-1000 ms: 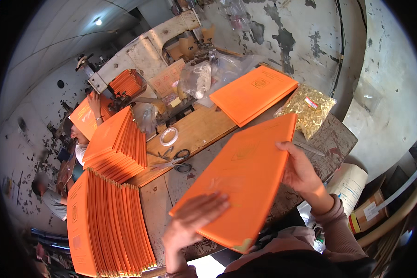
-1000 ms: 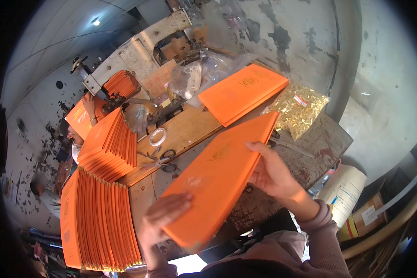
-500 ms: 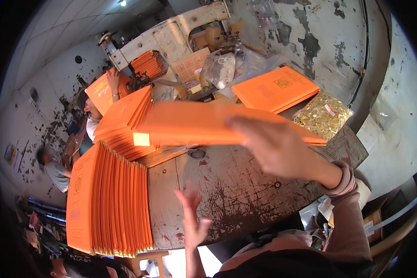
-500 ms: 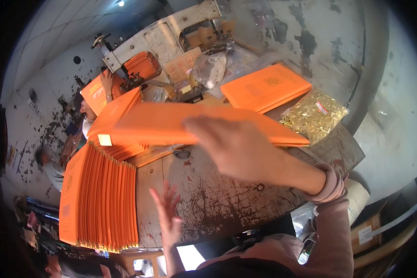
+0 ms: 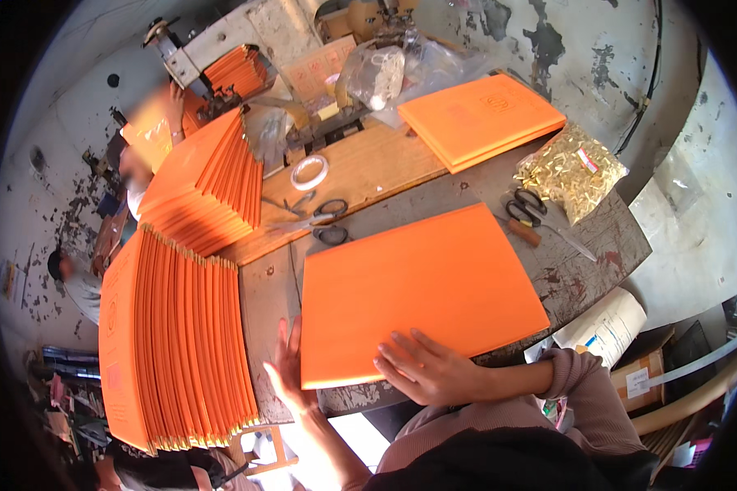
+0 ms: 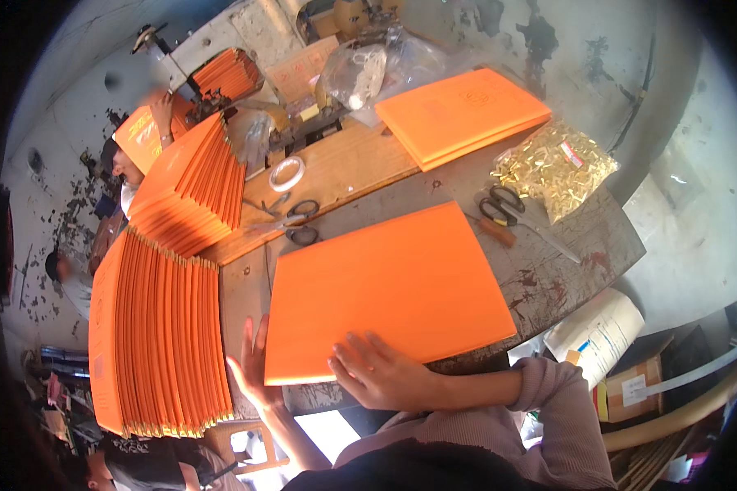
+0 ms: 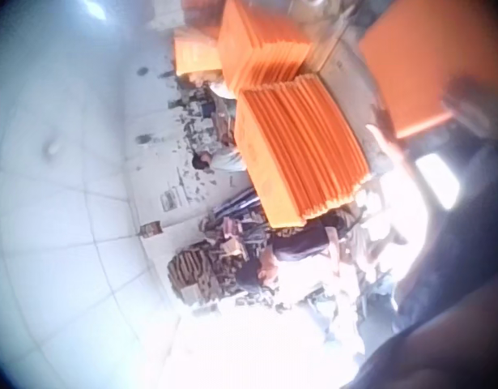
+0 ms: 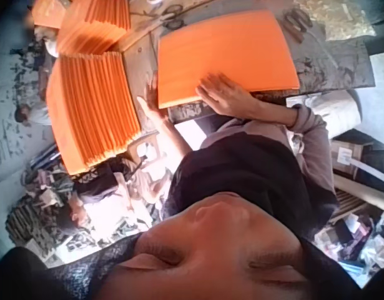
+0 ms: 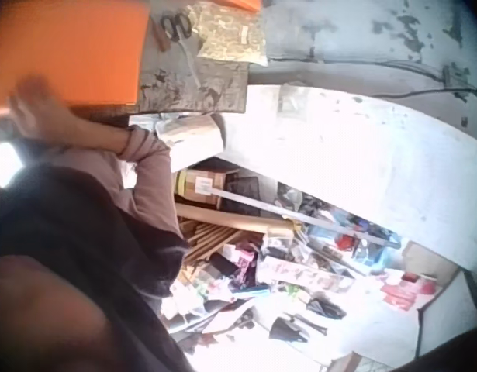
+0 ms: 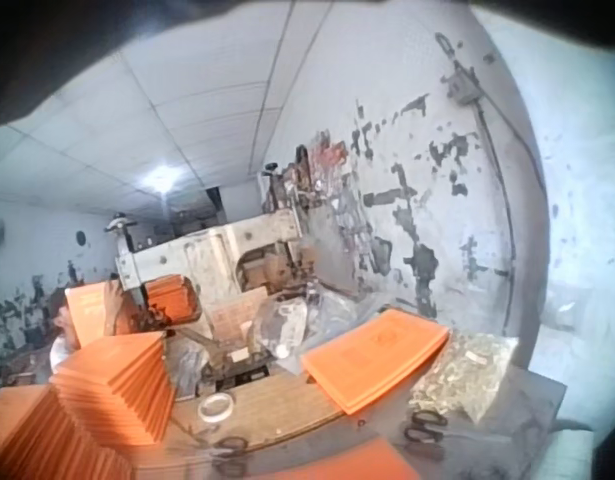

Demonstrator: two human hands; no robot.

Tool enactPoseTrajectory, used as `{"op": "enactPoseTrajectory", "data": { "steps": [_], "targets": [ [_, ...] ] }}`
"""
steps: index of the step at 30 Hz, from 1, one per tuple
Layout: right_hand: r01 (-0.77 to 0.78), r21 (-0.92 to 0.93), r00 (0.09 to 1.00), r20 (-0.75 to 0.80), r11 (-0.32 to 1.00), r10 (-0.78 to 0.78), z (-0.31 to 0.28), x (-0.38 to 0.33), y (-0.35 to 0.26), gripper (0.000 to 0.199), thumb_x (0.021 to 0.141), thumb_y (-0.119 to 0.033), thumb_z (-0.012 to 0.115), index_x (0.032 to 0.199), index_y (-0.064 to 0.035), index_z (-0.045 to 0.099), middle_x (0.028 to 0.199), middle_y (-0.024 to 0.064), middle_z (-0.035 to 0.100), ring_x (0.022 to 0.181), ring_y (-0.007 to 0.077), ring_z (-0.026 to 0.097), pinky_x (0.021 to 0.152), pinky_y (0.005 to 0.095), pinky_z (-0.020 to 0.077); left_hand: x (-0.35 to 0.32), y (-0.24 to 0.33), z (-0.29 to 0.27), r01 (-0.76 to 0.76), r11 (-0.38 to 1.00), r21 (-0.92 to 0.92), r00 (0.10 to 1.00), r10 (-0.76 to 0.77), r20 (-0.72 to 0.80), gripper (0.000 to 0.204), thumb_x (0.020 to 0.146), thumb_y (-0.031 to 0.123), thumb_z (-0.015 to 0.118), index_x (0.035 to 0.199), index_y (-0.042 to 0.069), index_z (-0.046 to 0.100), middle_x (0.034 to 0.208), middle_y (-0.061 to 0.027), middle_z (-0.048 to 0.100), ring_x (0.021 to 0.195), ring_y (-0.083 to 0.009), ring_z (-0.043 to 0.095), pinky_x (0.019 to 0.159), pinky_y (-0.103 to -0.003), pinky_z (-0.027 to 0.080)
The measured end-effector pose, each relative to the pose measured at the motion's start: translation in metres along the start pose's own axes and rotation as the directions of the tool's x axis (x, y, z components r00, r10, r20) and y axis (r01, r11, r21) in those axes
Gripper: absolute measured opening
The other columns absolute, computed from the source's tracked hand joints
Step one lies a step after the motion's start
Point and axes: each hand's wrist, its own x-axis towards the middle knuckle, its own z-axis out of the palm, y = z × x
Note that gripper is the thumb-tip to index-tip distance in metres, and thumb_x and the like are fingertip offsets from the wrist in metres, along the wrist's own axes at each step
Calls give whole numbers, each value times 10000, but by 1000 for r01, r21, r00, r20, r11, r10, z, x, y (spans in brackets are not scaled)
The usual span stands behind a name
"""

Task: The person adds metal corner protectors to orange plastic folders by hand and using a small wooden tool to press them into place.

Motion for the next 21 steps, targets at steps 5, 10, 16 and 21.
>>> {"op": "enactPoseTrajectory", "data": {
  "steps": [5, 10, 16, 21],
  "targets": [
    [-99, 157, 988, 132, 983, 78, 19, -21, 9, 318, 803, -206, 558, 1061, -22, 568, 1147, 126, 521, 1128, 264, 477, 904, 422, 417, -1, -1, -5, -16, 915, 403, 1000, 14, 8, 740, 894, 559, 345, 1312, -51, 354, 1345, -226, 379, 1272, -313, 347, 1067, -416, 214],
    [-212, 212, 965, 199, 954, 171, 9, -27, 19, 524, 677, -343, 704, 1084, -50, 553, 1214, 137, 466, 1134, 268, 462, 933, 446, 370, -12, -2, -9, -44, 848, 528, 999, 43, 15, 668, 930, 483, 335, 1279, -86, 364, 1268, -236, 462, 1226, -300, 408, 1055, -399, 245],
    [-188, 185, 964, 223, 965, 145, 1, -22, 26, 554, 656, -381, 706, 1090, -68, 560, 1215, 127, 464, 1098, 244, 468, 945, 461, 341, -12, -5, -13, -47, 875, 481, 998, 62, -15, 659, 941, 482, 294, 1305, -66, 327, 1219, -259, 492, 1198, -306, 443, 1049, -399, 265],
    [-176, 195, 957, 262, 965, 121, -7, -8, 33, 553, 639, -402, 711, 1069, -82, 573, 1222, 122, 463, 1091, 234, 471, 937, 490, 338, -13, -1, -15, 16, 964, 267, 979, 40, -202, 667, 932, 507, 290, 1376, 15, 214, 1198, -272, 496, 1190, -318, 445, 1038, -417, 275]
  ]
}}
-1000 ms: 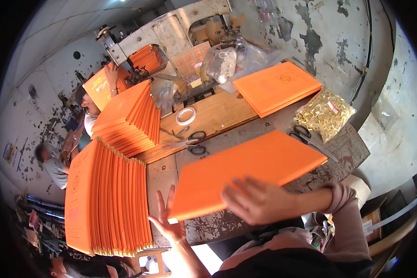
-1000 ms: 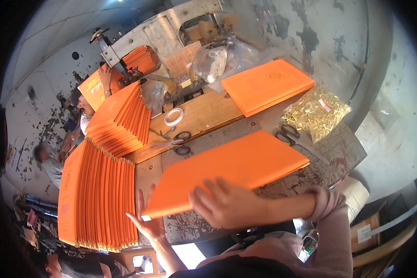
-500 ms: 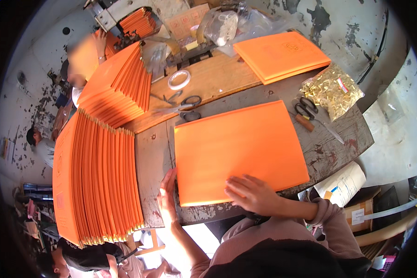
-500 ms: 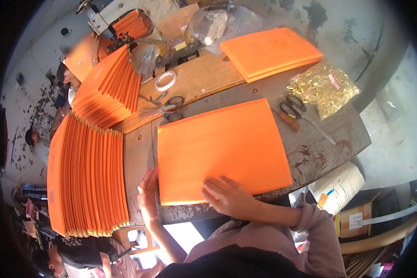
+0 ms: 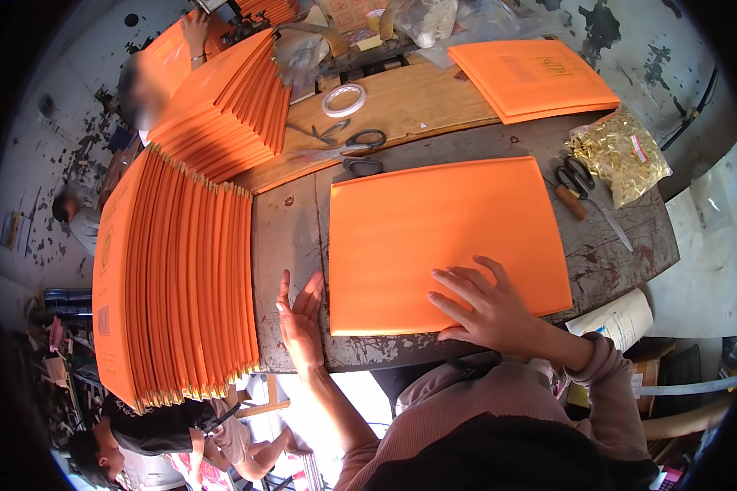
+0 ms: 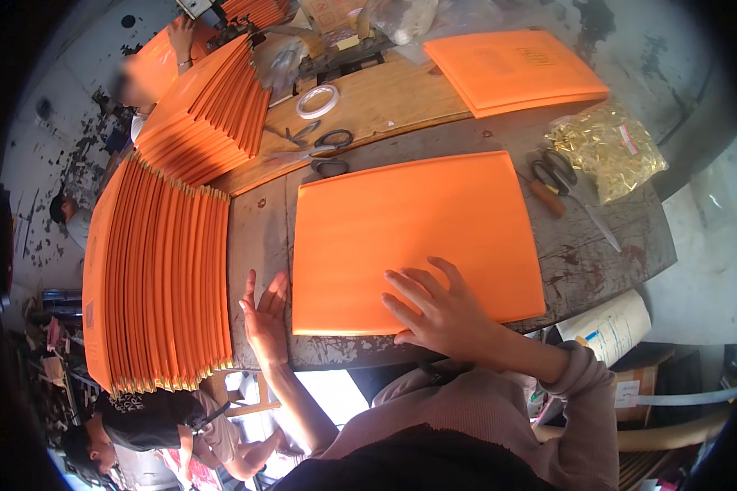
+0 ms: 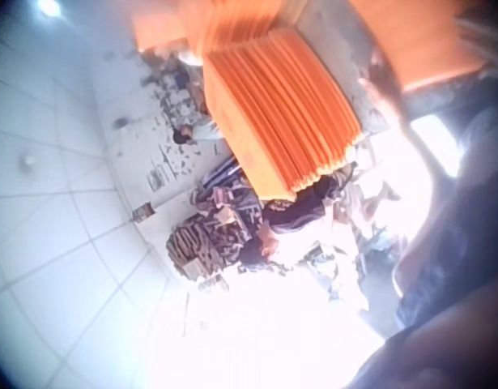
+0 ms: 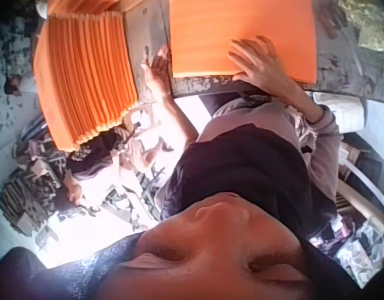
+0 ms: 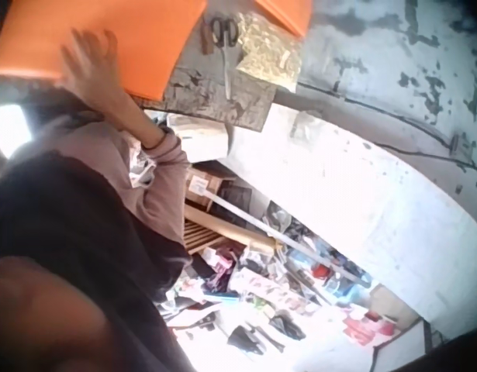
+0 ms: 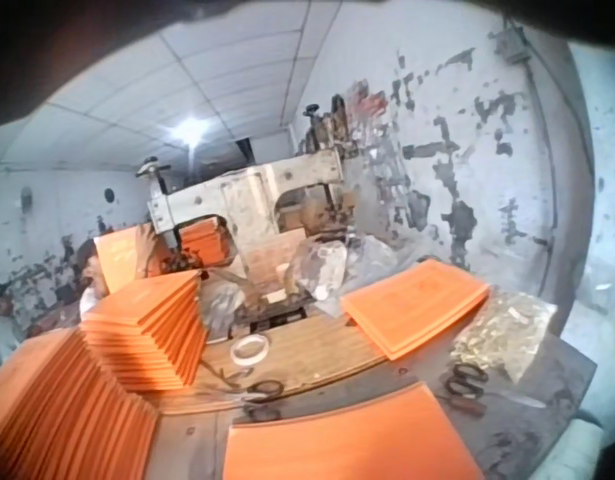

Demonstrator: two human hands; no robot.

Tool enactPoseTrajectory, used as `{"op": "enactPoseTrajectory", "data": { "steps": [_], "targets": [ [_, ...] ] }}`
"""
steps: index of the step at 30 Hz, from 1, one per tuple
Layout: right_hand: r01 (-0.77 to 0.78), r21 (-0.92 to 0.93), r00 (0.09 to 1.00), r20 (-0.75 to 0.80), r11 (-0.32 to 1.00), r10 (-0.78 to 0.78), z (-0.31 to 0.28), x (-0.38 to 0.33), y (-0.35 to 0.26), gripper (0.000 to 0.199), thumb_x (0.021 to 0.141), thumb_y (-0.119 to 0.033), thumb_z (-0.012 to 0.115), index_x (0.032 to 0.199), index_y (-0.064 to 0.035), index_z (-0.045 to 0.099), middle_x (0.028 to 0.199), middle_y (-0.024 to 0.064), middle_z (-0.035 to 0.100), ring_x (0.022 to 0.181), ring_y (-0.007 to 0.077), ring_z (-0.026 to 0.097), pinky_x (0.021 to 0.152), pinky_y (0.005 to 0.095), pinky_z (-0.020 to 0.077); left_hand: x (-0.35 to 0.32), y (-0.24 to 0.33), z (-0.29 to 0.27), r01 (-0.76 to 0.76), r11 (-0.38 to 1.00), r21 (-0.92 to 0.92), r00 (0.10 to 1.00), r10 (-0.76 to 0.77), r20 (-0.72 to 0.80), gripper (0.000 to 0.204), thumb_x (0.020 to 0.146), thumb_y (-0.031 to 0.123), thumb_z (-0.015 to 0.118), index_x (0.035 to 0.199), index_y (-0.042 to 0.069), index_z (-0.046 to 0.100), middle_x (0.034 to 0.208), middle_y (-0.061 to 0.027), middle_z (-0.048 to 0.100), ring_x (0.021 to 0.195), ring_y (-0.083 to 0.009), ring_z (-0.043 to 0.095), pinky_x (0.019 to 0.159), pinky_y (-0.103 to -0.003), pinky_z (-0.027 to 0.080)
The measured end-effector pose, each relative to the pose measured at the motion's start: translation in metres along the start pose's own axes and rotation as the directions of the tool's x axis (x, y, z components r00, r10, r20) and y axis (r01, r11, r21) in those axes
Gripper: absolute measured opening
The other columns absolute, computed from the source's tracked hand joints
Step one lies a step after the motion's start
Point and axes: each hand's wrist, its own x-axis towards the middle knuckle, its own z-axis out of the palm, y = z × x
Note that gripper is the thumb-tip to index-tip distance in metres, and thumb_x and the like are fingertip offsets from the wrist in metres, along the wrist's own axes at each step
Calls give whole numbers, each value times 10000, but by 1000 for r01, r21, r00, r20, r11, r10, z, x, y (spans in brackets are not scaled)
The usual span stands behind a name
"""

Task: The person adds metal corner protectors to orange plastic folders by hand and using a small wooden tool to press them into place.

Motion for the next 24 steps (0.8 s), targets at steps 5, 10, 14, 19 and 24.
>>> {"op": "enactPoseTrajectory", "data": {
  "steps": [5, 10, 14, 19, 24],
  "targets": [
    [35, -66, 998, -55, 997, -39, -33, 13, -5, 478, 671, -379, 696, 1028, -79, 588, 1205, 121, 494, 1068, 230, 499, 924, 523, 337, 2, -2, -7, 48, 991, -124, 999, -49, -7, 637, 934, 485, 315, 1374, 31, 232, 1227, -250, 481, 1187, -309, 447, 1028, -406, 301],
    [-113, -412, 958, -286, 904, -10, -71, 19, 0, 404, 755, -359, 640, 1076, -116, 601, 1148, 48, 574, 1048, 204, 537, 966, 551, 285, 1, -13, -19, 0, 991, -135, 994, -15, -108, 547, 965, 380, 307, 1335, -22, 288, 1213, -252, 495, 1154, -294, 486, 1006, -376, 361],
    [-330, -623, 904, -426, 709, 47, -112, 22, 39, 381, 710, -333, 660, 1050, -166, 622, 1150, -12, 573, 1055, 188, 528, 991, 508, 286, 4, -5, -6, 14, 996, -90, 999, -19, -45, 559, 957, 378, 339, 1319, -46, 303, 1183, -281, 500, 1149, -316, 488, 1017, -372, 352],
    [-441, -650, 813, -582, 619, -32, -165, 42, 111, 253, 727, -251, 656, 923, -93, 645, 1044, 16, 600, 915, 219, 552, 846, 397, 408, 7, 8, 6, 33, 999, 12, 998, -32, -53, 547, 946, 374, 385, 1297, -44, 346, 1110, -246, 564, 1102, -288, 533, 990, -371, 384],
    [-609, -23, 762, -295, 792, 577, -193, 31, 177, 157, 839, -127, 565, 887, 16, 609, 884, 118, 624, 728, 216, 613, 648, 310, 483, 17, 42, 26, -149, 937, 315, 971, 198, -131, 357, 939, 264, 449, 1169, -6, 489, 1038, -145, 610, 1026, -247, 575, 947, -407, 418]
  ]
}}
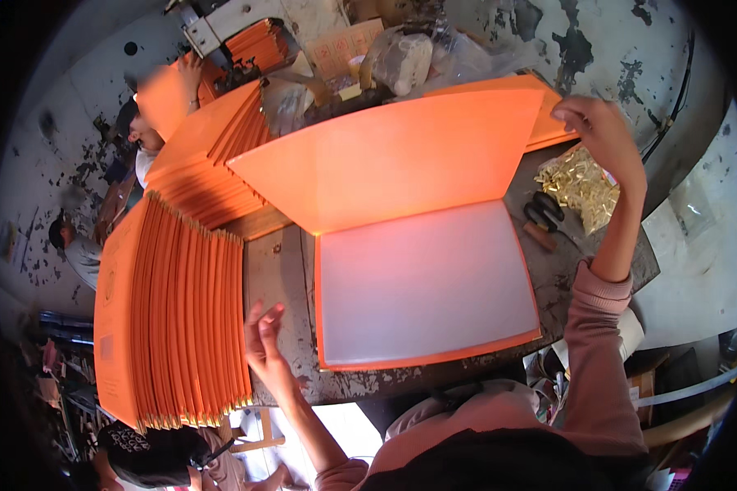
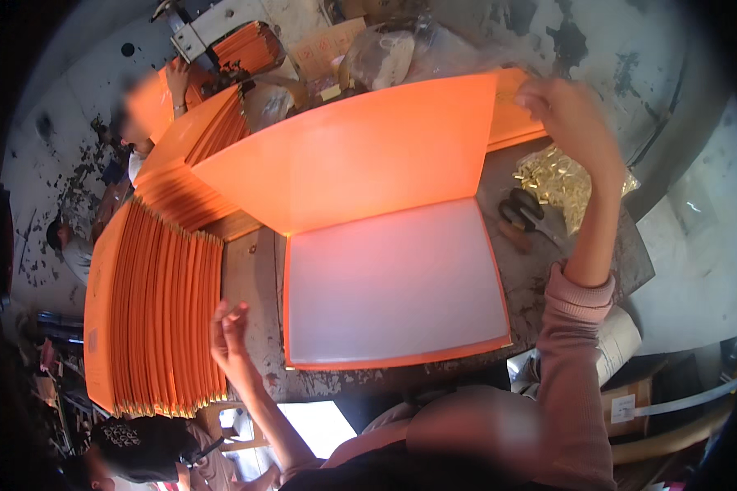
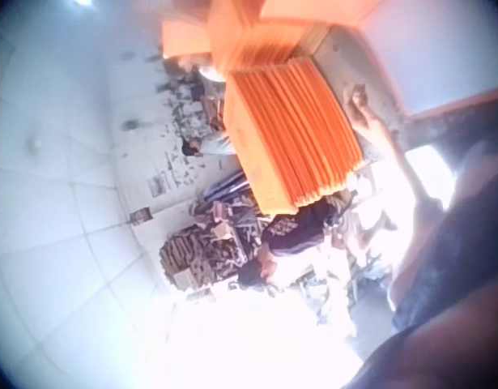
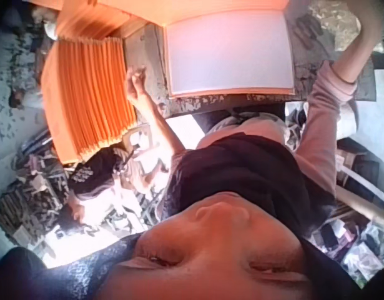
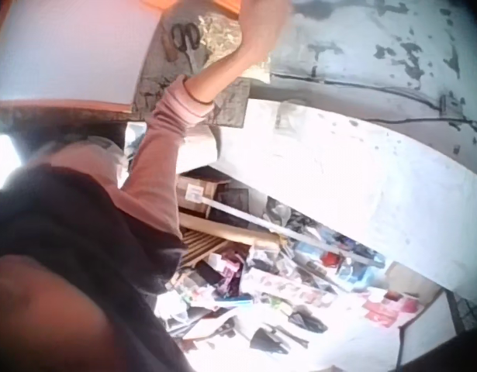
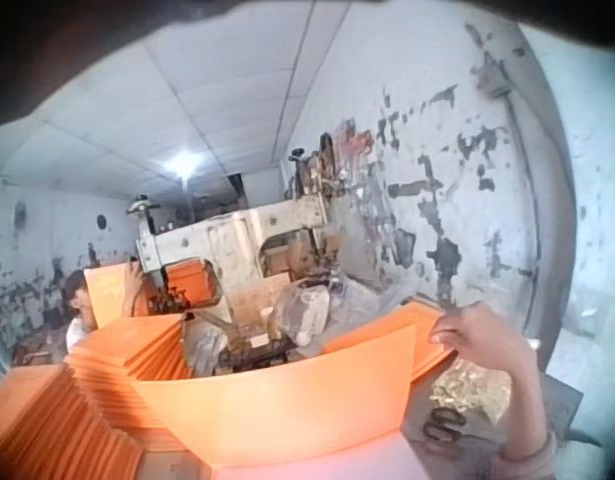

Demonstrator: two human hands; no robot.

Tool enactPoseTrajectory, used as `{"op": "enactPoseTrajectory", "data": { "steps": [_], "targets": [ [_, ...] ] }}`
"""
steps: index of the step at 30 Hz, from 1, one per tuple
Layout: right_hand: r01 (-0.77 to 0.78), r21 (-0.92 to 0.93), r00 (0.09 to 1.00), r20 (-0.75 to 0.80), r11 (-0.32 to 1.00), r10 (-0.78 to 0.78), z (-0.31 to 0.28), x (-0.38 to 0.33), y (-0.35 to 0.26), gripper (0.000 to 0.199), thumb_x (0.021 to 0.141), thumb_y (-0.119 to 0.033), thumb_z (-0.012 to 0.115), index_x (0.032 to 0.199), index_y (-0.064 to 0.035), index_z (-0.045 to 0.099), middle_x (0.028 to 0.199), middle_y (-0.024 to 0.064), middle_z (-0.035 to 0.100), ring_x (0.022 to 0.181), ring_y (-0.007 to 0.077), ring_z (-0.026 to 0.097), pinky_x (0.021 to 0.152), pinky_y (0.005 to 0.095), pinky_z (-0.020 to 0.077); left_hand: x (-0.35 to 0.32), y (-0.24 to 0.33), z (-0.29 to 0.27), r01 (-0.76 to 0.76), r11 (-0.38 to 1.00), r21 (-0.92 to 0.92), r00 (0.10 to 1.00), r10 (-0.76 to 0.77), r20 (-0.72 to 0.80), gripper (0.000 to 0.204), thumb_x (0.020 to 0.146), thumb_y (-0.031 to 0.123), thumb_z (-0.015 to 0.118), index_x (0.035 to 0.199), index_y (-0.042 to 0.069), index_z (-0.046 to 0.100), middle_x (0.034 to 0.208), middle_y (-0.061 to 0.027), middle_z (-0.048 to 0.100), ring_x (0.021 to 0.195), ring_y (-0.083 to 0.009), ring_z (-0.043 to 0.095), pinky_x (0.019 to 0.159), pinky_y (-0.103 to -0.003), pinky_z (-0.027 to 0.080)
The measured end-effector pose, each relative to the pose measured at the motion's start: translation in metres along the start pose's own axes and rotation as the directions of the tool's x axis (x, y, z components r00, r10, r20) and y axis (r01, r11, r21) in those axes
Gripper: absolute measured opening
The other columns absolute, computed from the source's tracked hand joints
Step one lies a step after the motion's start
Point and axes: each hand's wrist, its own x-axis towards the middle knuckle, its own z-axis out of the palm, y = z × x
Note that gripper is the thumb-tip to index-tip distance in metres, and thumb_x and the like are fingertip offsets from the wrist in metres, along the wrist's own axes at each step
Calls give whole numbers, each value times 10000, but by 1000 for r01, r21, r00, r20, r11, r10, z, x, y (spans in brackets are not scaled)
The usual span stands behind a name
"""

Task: The person adds metal corner protectors to orange plastic folders by hand and using a small wooden tool to press them into place.

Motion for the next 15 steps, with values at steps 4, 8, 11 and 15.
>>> {"op": "enactPoseTrajectory", "data": {
  "steps": [4, 8, 11, 15],
  "targets": [
    [164, 50, 986, 8, 985, -165, 12, 8, 23, 159, 841, -95, 544, 959, -6, 602, 853, 115, 631, 725, 203, 613, 646, 303, 485, 25, 66, 46, -458, 855, 242, 887, 457, 62, 288, 899, 134, 499, 1140, -23, 497, 1001, -144, 612, 975, -219, 565, 920, -360, 403],
    [189, 265, 980, 9, 945, -199, 27, 19, 7, 229, 821, -116, 564, 1030, -25, 579, 804, 121, 629, 711, 221, 604, 653, 310, 476, 48, 132, 155, -863, 334, 379, 494, 717, 493, 484, 768, 175, 649, 1208, 38, 500, 1233, -189, 480, 1170, -361, 447, 1001, -424, 320],
    [242, 324, 963, 37, 915, -268, 34, 26, 7, 239, 798, -118, 576, 1016, -22, 584, 765, 132, 624, 711, 243, 604, 666, 327, 471, 65, 143, 212, -918, 84, 388, 337, 679, 652, 458, 745, 175, 664, 1173, 85, 528, 1109, -133, 567, 1105, -286, 505, 989, -437, 307],
    [76, 208, 976, 187, 975, -116, 19, 22, 47, 189, 731, -27, 582, 915, -30, 624, 775, 98, 645, 729, 209, 622, 658, 302, 474, 84, 146, 274, -892, 103, 440, 418, 558, 717, 337, 753, 147, 647, 1070, 67, 563, 925, -129, 622, 902, -290, 584, 823, -419, 417]
  ]
}}
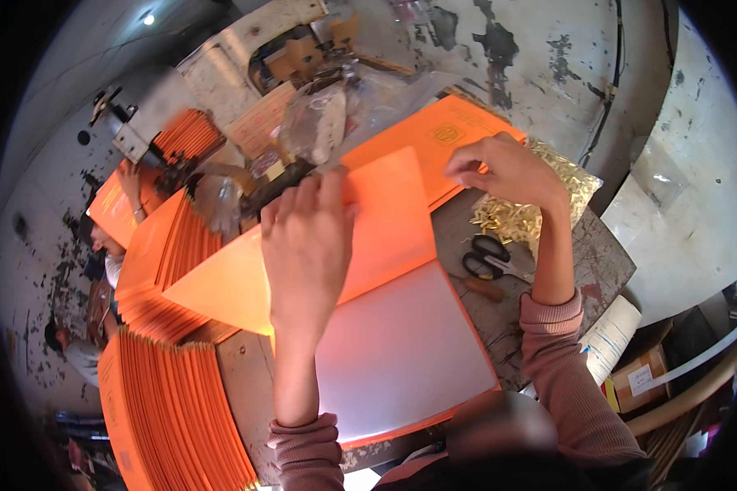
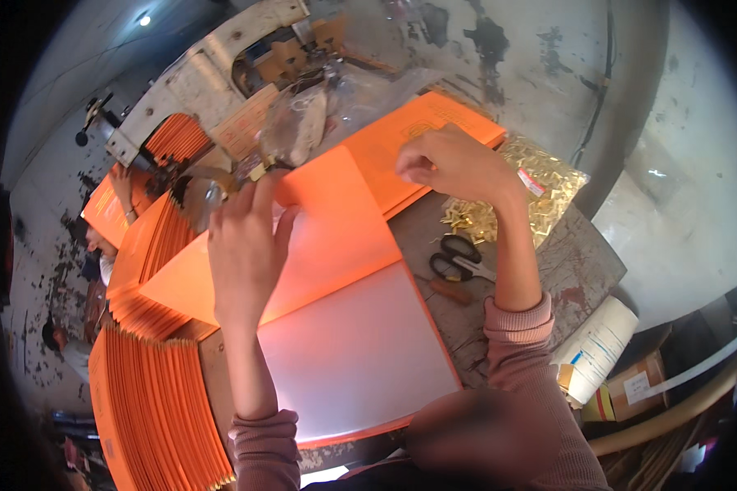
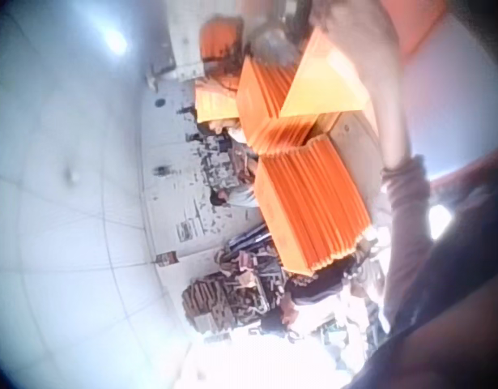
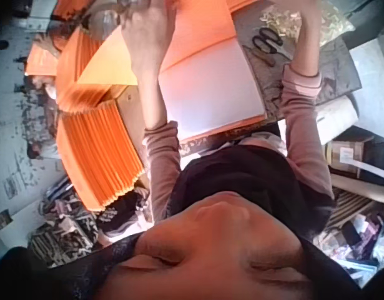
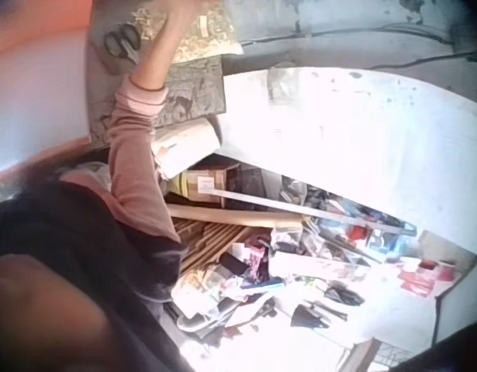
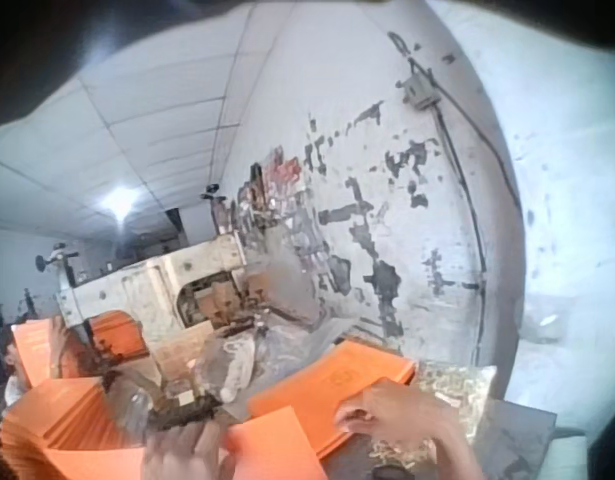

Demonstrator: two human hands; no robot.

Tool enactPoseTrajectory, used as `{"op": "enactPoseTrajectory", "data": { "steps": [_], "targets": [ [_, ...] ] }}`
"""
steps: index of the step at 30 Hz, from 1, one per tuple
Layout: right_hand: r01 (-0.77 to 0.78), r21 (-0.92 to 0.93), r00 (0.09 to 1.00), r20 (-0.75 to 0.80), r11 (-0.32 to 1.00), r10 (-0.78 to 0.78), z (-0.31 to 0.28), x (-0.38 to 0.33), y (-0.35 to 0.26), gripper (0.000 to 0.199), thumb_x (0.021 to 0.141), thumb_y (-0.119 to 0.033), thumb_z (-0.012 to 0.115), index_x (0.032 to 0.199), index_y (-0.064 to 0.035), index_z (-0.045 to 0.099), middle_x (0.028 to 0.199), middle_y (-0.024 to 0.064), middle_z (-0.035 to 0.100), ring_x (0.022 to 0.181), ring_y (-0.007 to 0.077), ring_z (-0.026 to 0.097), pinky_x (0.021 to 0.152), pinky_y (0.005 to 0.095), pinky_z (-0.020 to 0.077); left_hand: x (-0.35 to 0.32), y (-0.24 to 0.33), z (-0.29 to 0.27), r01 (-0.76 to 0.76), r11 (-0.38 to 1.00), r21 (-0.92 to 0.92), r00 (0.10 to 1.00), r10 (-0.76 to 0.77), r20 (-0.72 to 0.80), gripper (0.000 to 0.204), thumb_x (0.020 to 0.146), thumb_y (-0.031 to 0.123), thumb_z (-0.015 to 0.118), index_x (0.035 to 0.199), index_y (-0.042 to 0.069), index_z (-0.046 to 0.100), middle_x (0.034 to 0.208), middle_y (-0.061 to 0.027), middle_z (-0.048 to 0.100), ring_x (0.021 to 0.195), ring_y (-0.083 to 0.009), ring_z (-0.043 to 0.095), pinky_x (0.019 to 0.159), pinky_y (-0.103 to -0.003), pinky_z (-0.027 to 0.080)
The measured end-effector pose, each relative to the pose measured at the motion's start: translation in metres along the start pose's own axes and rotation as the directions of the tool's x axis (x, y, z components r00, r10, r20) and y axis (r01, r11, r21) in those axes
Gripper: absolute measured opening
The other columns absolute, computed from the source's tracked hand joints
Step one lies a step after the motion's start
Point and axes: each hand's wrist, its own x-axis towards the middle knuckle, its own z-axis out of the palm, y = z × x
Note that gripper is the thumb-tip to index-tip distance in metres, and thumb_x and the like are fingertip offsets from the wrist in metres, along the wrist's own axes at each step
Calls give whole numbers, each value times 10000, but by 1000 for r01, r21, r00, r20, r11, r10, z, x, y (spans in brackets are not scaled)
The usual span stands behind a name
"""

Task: The person adds metal corner protectors to orange plastic folders by hand and using a small wooden tool to press them into place.

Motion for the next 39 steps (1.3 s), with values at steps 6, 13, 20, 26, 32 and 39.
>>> {"op": "enactPoseTrajectory", "data": {
  "steps": [6, 13, 20, 26, 32, 39],
  "targets": [
    [-347, -296, 882, 219, 890, 417, 32, 9, 63, 75, 624, -52, 609, 655, -48, 677, 621, 99, 635, 662, 227, 638, 601, 317, 488, 31, 3, 27, 64, 971, -231, 998, -68, -6, 221, 785, 187, 635, 957, 68, 565, 800, -90, 597, 801, -248, 574, 720, -388, 407],
    [-403, -619, 803, 115, 675, 584, 73, 17, 50, 118, 670, -49, 632, 777, -46, 684, 824, 143, 667, 832, 251, 656, 652, 346, 529, 30, 4, 49, 126, 961, -245, 971, -170, -167, 194, 836, 227, 595, 922, 55, 579, 828, -92, 618, 710, -257, 559, 715, -342, 335],
    [-350, -728, 774, 131, 590, 620, 103, 31, 56, 160, 680, -87, 659, 836, -83, 695, 871, 96, 676, 851, 232, 657, 651, 328, 525, 30, 11, 41, 121, 967, -222, 970, -163, -182, 136, 783, 172, 632, 881, 89, 587, 794, -42, 601, 770, -207, 553, 708, -339, 360],
    [-359, -607, 741, 277, 710, 612, 66, 29, 65, 173, 662, -103, 668, 818, -30, 683, 823, 113, 675, 765, 243, 663, 607, 329, 523, 31, 8, 47, 124, 961, -245, 967, -173, -189, 136, 785, 178, 629, 878, 89, 587, 781, -41, 596, 760, -200, 551, 713, -333, 359],
    [-367, 227, 892, 360, 902, 272, 23, 20, 59, 66, 743, 0, 632, 802, 30, 634, 677, 73, 627, 633, 113, 622, 554, 224, 484, 30, 10, 48, 124, 963, -239, 964, -174, -202, 145, 807, 203, 622, 863, 73, 590, 783, -52, 602, 706, -220, 546, 724, -342, 346],
    [84, 567, 990, -139, 819, -5, -2, 18, -6, 95, 796, 25, 612, 891, 33, 611, 794, 35, 598, 734, 97, 590, 690, 227, 489, 30, 18, 43, 137, 968, -212, 967, -177, -185, 165, 770, 212, 657, 848, 81, 593, 796, -22, 604, 739, -195, 537, 741, -346, 327]
  ]
}}
